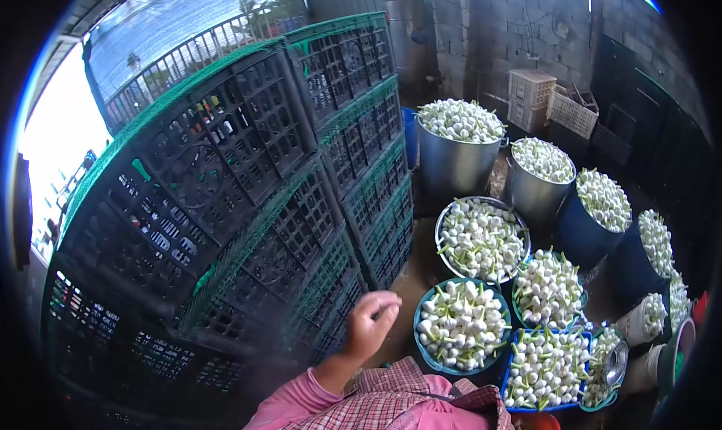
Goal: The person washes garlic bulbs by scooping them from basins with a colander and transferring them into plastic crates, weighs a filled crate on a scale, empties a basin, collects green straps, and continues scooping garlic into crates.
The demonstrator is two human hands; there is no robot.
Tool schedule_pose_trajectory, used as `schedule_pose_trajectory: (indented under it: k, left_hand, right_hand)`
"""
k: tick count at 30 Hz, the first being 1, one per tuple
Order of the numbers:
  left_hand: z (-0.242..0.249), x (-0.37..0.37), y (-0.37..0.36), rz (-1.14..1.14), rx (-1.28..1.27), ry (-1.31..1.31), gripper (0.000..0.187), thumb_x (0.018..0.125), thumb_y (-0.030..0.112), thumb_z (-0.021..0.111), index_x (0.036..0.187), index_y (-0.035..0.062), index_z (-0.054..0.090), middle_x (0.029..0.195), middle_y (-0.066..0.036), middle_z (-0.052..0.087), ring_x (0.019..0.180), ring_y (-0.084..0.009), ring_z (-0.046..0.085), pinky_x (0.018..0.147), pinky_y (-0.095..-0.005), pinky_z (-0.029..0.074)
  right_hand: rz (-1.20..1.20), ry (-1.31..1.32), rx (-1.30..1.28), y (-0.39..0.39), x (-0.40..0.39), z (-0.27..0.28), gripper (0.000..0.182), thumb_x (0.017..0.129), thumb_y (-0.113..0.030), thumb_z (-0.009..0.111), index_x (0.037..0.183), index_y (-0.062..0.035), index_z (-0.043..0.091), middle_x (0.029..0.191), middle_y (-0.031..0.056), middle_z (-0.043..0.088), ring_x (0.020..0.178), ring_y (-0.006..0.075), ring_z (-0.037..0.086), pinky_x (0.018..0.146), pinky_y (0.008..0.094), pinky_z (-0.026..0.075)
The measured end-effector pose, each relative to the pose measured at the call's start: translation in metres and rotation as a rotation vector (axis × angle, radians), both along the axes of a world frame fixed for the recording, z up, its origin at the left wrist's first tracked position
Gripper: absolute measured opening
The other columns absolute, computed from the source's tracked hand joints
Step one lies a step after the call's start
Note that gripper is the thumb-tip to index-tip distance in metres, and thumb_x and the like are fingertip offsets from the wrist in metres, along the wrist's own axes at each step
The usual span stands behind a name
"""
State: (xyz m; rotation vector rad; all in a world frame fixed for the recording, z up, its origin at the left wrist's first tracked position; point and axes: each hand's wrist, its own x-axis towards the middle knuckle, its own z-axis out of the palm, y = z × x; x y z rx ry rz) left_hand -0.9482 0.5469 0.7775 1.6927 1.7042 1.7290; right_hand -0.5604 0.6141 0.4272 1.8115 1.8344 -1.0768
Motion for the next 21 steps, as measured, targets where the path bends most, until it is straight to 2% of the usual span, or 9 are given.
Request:
schedule_pose_trajectory:
  k: [3,6,12,14,15,17,18,19,21]
  left_hand:
    - [-0.042,-0.017,-0.036,-0.096,-0.213,0.078,0.010,0.073,0.015,0.057,0.076,0.0061,0.061,0.078,-0.009,0.059,0.076,-0.0245,0.056,0.069,-0.0337,0.044]
    - [-0.114,-0.046,-0.078,0.138,-0.344,0.109,0.014,0.072,0.020,0.054,0.074,0.0082,0.061,0.076,-0.010,0.059,0.074,-0.0259,0.057,0.066,-0.0357,0.045]
    - [-0.238,-0.076,-0.177,0.492,-0.799,-0.311,0.019,0.070,0.022,0.051,0.075,0.0071,0.062,0.077,-0.011,0.061,0.073,-0.0229,0.059,0.064,-0.0332,0.045]
    - [-0.245,-0.073,-0.214,0.710,-0.990,-0.406,0.022,0.069,0.029,0.051,0.076,0.0114,0.063,0.076,-0.012,0.060,0.072,-0.0263,0.059,0.064,-0.0359,0.046]
    - [-0.293,-0.070,-0.233,0.793,-0.975,-0.459,0.023,0.068,0.030,0.051,0.077,0.0125,0.063,0.077,-0.013,0.060,0.072,-0.0276,0.058,0.064,-0.0361,0.046]
    - [-0.333,-0.059,-0.270,0.903,-1.101,-0.568,0.025,0.069,0.031,0.050,0.077,0.0109,0.063,0.080,-0.014,0.060,0.075,-0.0282,0.058,0.067,-0.0367,0.046]
    - [-0.362,-0.046,-0.294,1.001,-1.052,-0.655,0.028,0.070,0.031,0.046,0.078,0.0092,0.062,0.080,-0.015,0.059,0.077,-0.0309,0.058,0.067,-0.0380,0.045]
    - [-0.354,-0.032,-0.312,1.156,-1.185,-0.687,0.031,0.071,0.026,0.040,0.078,0.0049,0.061,0.084,-0.019,0.058,0.079,-0.0372,0.056,0.070,-0.0420,0.045]
    - [-0.356,0.013,-0.355,1.253,-1.230,-0.765,0.029,0.072,0.022,0.040,0.078,0.0039,0.062,0.083,-0.019,0.058,0.078,-0.0347,0.057,0.068,-0.0412,0.046]
  right_hand:
    - [0.057,0.056,0.015,0.028,-0.040,0.021,0.020,0.072,-0.019,0.048,0.080,-0.0047,0.058,0.077,0.0126,0.059,0.068,0.0265,0.058,0.056,0.0382,0.047]
    - [0.168,0.107,0.039,0.062,-0.091,0.033,0.021,0.073,-0.020,0.047,0.082,-0.0047,0.057,0.078,0.0127,0.059,0.068,0.0266,0.058,0.055,0.0383,0.047]
    - [0.251,0.173,-0.038,0.064,-0.137,0.050,0.022,0.075,-0.021,0.045,0.087,-0.0048,0.054,0.080,0.0131,0.057,0.069,0.0266,0.057,0.055,0.0386,0.046]
    - [0.282,0.187,-0.079,0.058,-0.143,0.050,0.023,0.076,-0.021,0.044,0.088,-0.0048,0.054,0.081,0.0132,0.057,0.070,0.0266,0.057,0.054,0.0386,0.046]
    - [0.300,0.186,-0.098,0.055,-0.144,0.050,0.023,0.076,-0.021,0.044,0.089,-0.0049,0.053,0.081,0.0133,0.057,0.070,0.0266,0.057,0.054,0.0387,0.046]
    - [0.339,0.182,-0.129,0.051,-0.139,0.049,0.024,0.077,-0.022,0.043,0.091,-0.0049,0.053,0.082,0.0134,0.056,0.070,0.0266,0.057,0.054,0.0387,0.046]
    - [0.358,0.182,-0.141,0.048,-0.134,0.048,0.024,0.077,-0.022,0.043,0.091,-0.0049,0.052,0.083,0.0134,0.056,0.070,0.0266,0.057,0.054,0.0388,0.046]
    - [0.380,0.181,-0.160,0.046,-0.129,0.047,0.024,0.077,-0.022,0.043,0.092,-0.0049,0.052,0.083,0.0135,0.056,0.070,0.0267,0.057,0.054,0.0388,0.046]
    - [0.424,0.177,-0.189,0.044,-0.114,0.042,0.025,0.078,-0.023,0.042,0.094,-0.0050,0.051,0.084,0.0136,0.056,0.071,0.0267,0.056,0.054,0.0389,0.046]
